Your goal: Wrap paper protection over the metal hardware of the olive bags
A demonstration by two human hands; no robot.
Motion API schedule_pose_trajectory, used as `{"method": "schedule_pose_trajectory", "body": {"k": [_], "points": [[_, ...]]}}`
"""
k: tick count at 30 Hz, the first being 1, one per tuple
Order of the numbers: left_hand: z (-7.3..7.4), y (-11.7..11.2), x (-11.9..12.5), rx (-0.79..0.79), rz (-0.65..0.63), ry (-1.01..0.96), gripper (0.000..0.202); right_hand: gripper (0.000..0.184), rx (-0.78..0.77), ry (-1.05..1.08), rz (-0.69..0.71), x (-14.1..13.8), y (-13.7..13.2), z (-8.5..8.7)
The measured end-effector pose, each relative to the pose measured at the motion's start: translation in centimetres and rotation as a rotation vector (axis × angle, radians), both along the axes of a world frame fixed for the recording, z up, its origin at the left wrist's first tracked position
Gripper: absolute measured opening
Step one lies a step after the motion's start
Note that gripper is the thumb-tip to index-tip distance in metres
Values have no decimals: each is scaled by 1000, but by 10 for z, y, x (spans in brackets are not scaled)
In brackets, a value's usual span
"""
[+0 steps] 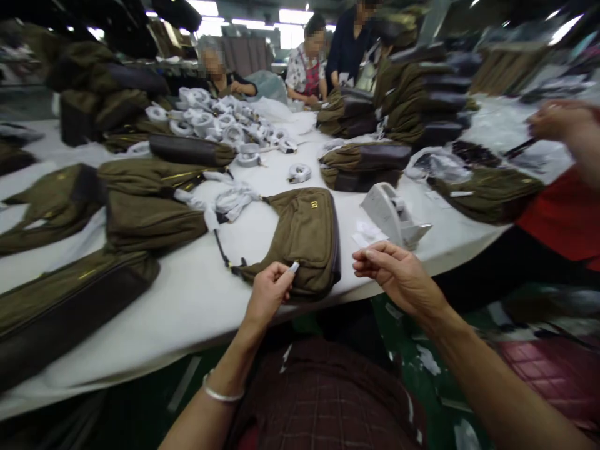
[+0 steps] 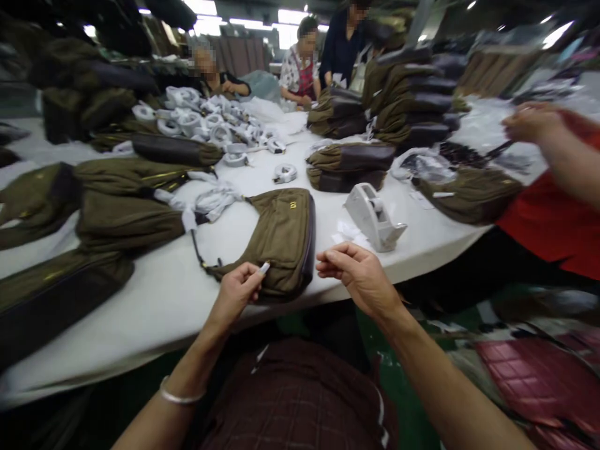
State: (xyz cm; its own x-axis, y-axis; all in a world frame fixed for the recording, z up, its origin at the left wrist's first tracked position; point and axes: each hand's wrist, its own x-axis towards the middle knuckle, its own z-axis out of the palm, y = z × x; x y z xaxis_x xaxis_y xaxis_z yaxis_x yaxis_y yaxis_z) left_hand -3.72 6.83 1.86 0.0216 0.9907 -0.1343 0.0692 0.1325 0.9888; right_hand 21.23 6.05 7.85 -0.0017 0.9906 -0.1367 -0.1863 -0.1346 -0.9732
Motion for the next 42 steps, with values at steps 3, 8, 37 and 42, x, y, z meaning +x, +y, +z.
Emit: {"method": "schedule_pose_trajectory", "body": {"k": [3,8,37,42], "points": [[-1,-5,-2,38,4,58,30,27,-97,108,265,-63,-9,4],[3,-9,-7,44,-23,83,26,32,-201,80,256,-98,0,-27],[-7,-4,-7,-123,-127,-197,27,32,-435,-59,267,-90,15,-38],[-10,-5,4,-339,-81,-538,30,24,-295,-178,129,-104,14,-52]]}}
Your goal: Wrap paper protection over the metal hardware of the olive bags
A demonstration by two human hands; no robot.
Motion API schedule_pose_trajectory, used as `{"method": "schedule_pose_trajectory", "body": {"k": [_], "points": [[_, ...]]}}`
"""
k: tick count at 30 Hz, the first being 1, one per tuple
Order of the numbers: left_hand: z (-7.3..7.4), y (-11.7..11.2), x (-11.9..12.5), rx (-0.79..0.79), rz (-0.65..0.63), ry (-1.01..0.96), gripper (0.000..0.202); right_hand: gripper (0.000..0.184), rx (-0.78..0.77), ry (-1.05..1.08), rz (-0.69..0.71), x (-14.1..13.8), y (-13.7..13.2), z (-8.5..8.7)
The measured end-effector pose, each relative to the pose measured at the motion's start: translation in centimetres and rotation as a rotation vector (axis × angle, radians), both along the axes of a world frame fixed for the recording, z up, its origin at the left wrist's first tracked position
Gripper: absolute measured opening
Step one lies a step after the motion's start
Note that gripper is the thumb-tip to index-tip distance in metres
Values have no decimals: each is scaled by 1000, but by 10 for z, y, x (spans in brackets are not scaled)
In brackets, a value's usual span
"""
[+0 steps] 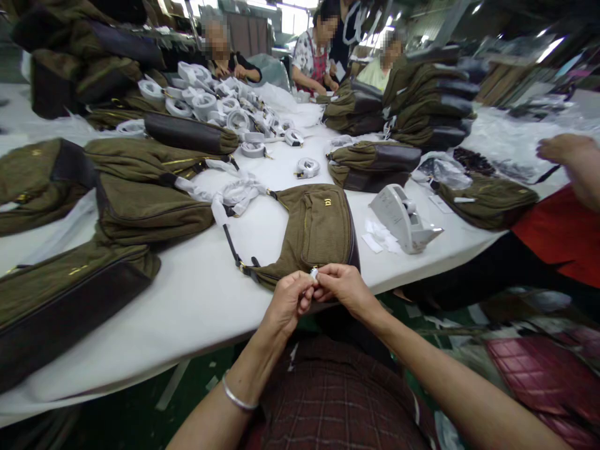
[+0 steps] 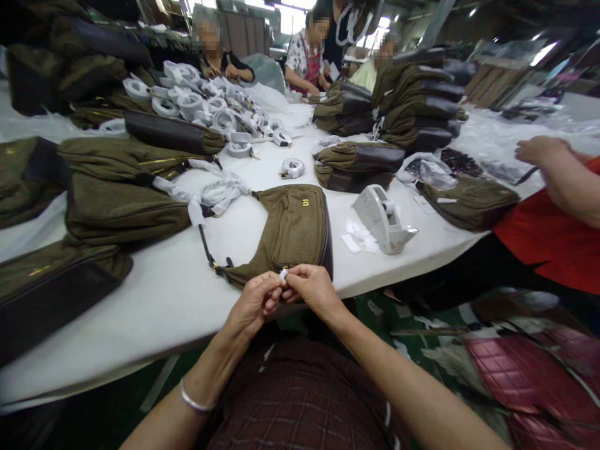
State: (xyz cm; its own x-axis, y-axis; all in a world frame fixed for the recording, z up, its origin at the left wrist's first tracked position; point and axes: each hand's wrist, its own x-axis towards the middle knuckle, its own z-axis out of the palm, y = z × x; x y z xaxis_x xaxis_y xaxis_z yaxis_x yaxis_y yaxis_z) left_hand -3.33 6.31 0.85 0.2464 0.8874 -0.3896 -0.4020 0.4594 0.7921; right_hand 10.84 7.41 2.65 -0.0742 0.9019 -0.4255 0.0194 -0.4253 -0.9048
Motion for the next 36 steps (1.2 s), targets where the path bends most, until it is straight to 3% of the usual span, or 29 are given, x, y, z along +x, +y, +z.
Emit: {"method": "schedule_pose_trajectory", "body": {"k": [4,9,14,17,19,23,25,28,31,34,36], "points": [[0,-7,6,-98,62,-121,28,24,168,-136,-48,-11,-2,-13],[1,-13,4,-24,136,20,28,20,221,-248,-31,-10,-3,-9],[3,-18,0,243,152,433,27,29,-7,177,33,-3,-6,4],[4,-21,1,397,180,570,25,32,-114,405,-70,-10,-6,6],[4,-20,3,393,178,558,25,38,-152,513,-123,-19,-5,5],[5,-16,2,300,142,473,26,46,-143,560,-146,-29,-5,4],[9,-14,-2,366,166,575,23,41,-106,482,-85,-25,-7,9],[16,-12,-9,565,185,842,16,31,61,82,130,-8,-11,21],[17,-10,-14,749,166,1033,13,27,377,-346,233,10,-7,37],[13,-9,-17,891,161,1171,14,37,735,-570,394,18,11,48],[10,-8,-18,971,148,1262,16,44,884,-669,557,18,26,53]]}}
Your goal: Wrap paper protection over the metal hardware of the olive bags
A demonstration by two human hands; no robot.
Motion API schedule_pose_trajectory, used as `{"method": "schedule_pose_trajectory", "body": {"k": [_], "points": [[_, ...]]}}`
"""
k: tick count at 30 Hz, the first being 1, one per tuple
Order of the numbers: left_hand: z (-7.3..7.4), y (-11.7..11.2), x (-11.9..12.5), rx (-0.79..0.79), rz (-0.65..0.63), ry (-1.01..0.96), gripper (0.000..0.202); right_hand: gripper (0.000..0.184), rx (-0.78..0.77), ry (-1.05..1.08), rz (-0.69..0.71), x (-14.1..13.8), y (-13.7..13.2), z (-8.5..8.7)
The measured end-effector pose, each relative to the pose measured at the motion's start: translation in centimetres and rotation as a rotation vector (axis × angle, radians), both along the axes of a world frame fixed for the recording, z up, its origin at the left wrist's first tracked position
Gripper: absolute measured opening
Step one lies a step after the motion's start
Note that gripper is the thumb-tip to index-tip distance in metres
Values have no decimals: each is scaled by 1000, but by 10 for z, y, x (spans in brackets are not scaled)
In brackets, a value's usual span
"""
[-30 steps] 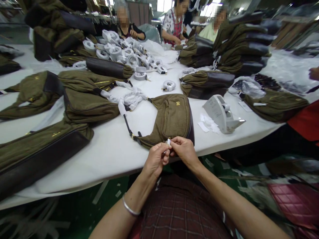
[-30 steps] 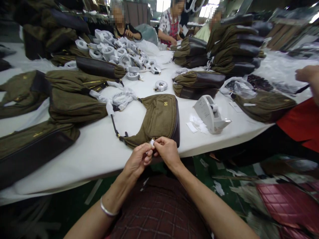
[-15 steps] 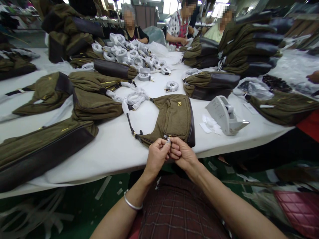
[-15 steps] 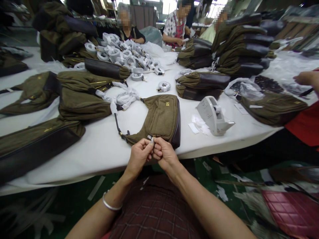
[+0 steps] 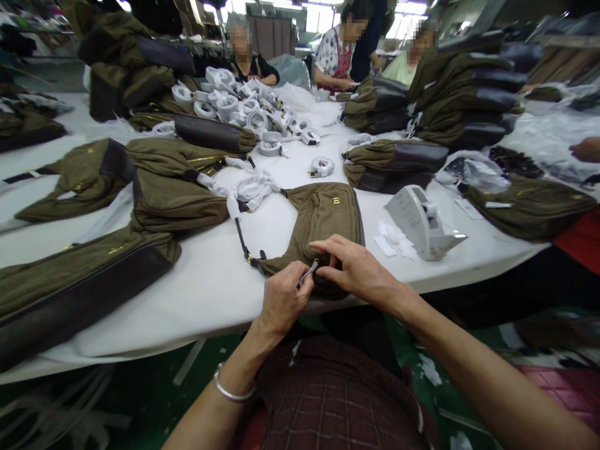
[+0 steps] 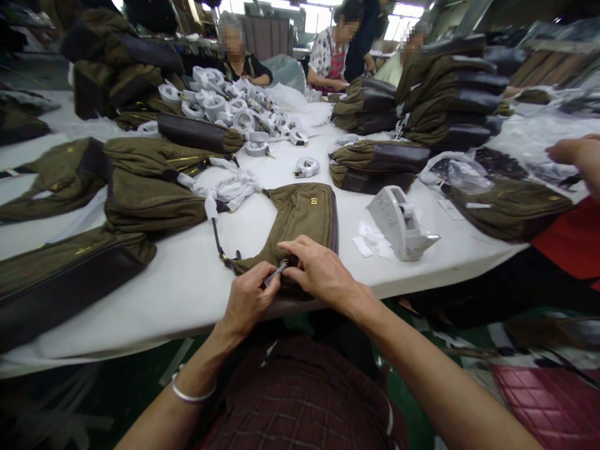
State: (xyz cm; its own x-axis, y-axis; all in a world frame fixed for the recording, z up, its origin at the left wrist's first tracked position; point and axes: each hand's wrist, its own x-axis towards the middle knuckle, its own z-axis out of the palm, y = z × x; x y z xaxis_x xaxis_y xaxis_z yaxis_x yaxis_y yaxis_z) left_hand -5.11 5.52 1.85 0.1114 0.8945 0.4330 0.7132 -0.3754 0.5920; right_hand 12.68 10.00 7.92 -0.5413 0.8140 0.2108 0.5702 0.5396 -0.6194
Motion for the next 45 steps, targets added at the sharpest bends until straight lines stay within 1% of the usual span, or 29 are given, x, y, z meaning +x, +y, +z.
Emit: {"method": "schedule_pose_trajectory", "body": {"k": [1,3,4,5,6,8,9,11,13,16,18,21,24,27,29,30,32,34,36,38,39,41,43,45], "points": [[-1,0,-1,24,-8,41,17,40,34,-61,60,-1,7,1],[-1,0,-2,45,-27,76,21,20,85,-144,140,-3,16,3],[0,0,-3,31,-31,61,23,12,118,-171,172,-5,19,3],[1,1,-4,0,-38,22,24,8,163,-193,199,-6,21,2],[1,2,-6,-57,-39,-42,23,9,221,-216,223,-6,22,1],[0,7,-9,-234,-46,-212,21,10,384,-305,264,-7,24,-3],[-2,11,-11,-346,-59,-303,24,10,476,-359,285,-7,25,-5],[-6,19,-12,-580,-73,-531,37,15,638,-435,327,-8,27,-9],[-9,25,-10,-798,-74,-781,44,22,736,-462,354,-7,26,-11],[-7,28,-4,-1053,-66,-1137,43,26,776,-496,361,-6,22,-8],[-3,29,-1,-1174,-27,-1348,38,24,765,-534,347,-5,18,-6],[4,31,1,-1261,75,-1595,29,24,738,-568,294,-6,8,-7],[9,32,1,-1261,150,-1751,28,27,739,-564,174,-8,-10,-18],[10,31,1,-1254,196,-1783,25,40,774,-548,43,-5,-28,-32],[7,28,1,-1253,208,-1714,22,44,765,-533,29,0,-32,-37],[5,27,2,-1238,196,-1657,22,41,748,-515,49,2,-31,-37],[1,23,2,-1173,134,-1496,27,31,696,-461,101,7,-21,-34],[-1,21,1,-1064,85,-1302,36,23,643,-419,138,8,-7,-28],[-1,19,-1,-955,75,-1137,44,20,618,-428,157,6,7,-22],[3,19,-1,-907,87,-1069,46,21,639,-473,186,1,16,-18],[5,18,0,-924,96,-1078,46,22,660,-493,203,-2,18,-17],[12,18,2,-1036,139,-1187,43,26,705,-506,228,-7,19,-18],[20,17,6,-1168,213,-1381,38,28,734,-489,227,-11,17,-21],[25,15,11,-1253,275,-1560,32,28,746,-482,186,-14,16,-25]]}}
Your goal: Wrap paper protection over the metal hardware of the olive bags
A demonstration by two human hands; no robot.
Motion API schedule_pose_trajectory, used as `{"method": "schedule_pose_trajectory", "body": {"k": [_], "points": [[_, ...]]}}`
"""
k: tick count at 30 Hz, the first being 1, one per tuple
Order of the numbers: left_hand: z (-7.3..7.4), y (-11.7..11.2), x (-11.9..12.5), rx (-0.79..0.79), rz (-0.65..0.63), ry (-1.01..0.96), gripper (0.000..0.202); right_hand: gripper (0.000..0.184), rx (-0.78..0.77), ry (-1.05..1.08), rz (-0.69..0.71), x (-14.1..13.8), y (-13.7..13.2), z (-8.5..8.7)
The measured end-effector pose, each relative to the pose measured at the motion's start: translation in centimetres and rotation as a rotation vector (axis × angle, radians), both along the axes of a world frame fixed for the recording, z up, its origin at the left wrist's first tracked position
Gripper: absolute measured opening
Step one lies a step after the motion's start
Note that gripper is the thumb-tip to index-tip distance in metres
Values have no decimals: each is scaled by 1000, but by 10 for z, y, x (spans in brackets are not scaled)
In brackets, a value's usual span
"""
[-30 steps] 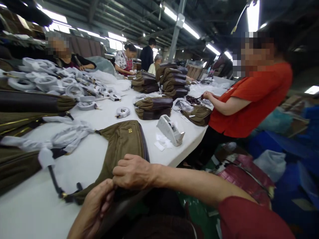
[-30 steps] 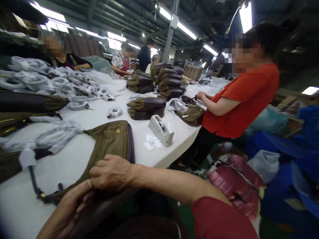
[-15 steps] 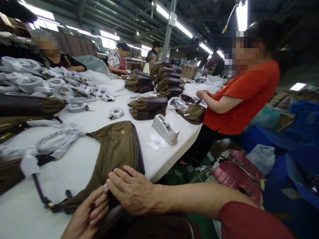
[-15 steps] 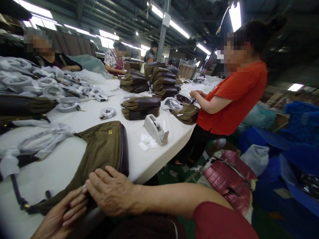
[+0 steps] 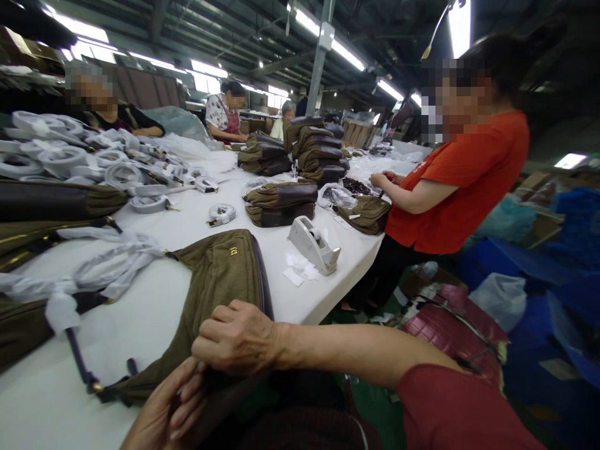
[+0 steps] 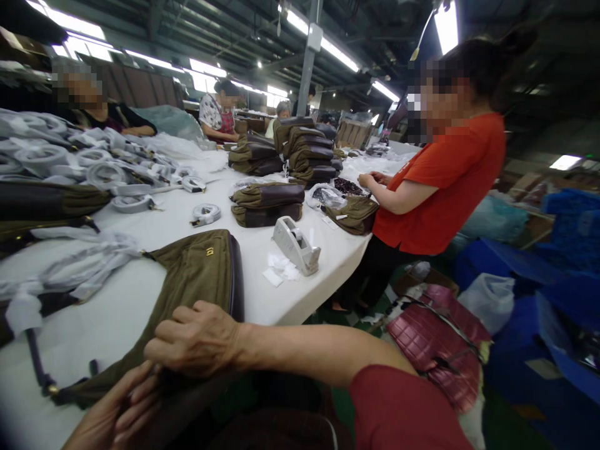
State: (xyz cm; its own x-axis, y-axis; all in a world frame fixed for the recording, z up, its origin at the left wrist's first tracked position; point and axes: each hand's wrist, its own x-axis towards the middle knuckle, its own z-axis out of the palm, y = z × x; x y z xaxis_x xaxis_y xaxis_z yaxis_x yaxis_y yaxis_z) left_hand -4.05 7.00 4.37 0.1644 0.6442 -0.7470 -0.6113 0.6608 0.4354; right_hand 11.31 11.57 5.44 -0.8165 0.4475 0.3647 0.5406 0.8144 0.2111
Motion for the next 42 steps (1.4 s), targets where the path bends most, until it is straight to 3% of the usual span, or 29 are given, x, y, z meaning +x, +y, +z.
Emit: {"method": "schedule_pose_trajectory", "body": {"k": [4,10,16,24,29,31,34,36,39,41,42], "points": [[-1,-4,3,-29,21,-59,31,31,51,47,-55,-4,-2,-7],[-19,-4,-4,232,-144,153,43,38,50,108,-52,-9,0,-21],[-25,-9,-7,399,-269,394,49,40,-43,212,-60,-11,-1,-36],[-39,-21,-1,561,-269,525,50,36,-136,284,-18,-10,-2,-38],[-32,-27,-10,721,-404,672,47,36,-188,255,-36,-9,-5,-32],[-24,-25,-21,838,-428,814,46,41,-210,231,-46,-6,-11,-22],[-14,-9,-46,1037,-317,1270,38,51,-233,238,-79,9,-22,-7],[-11,6,-66,1115,-320,1561,28,54,-214,317,-149,26,-29,-1],[-12,29,-93,1131,-635,1756,26,47,-217,483,-369,57,-40,-1],[-16,42,-106,1101,-907,1744,30,45,-354,547,-568,74,-50,-5],[-19,48,-112,1094,-972,1728,33,47,-472,566,-667,80,-55,-7]]}}
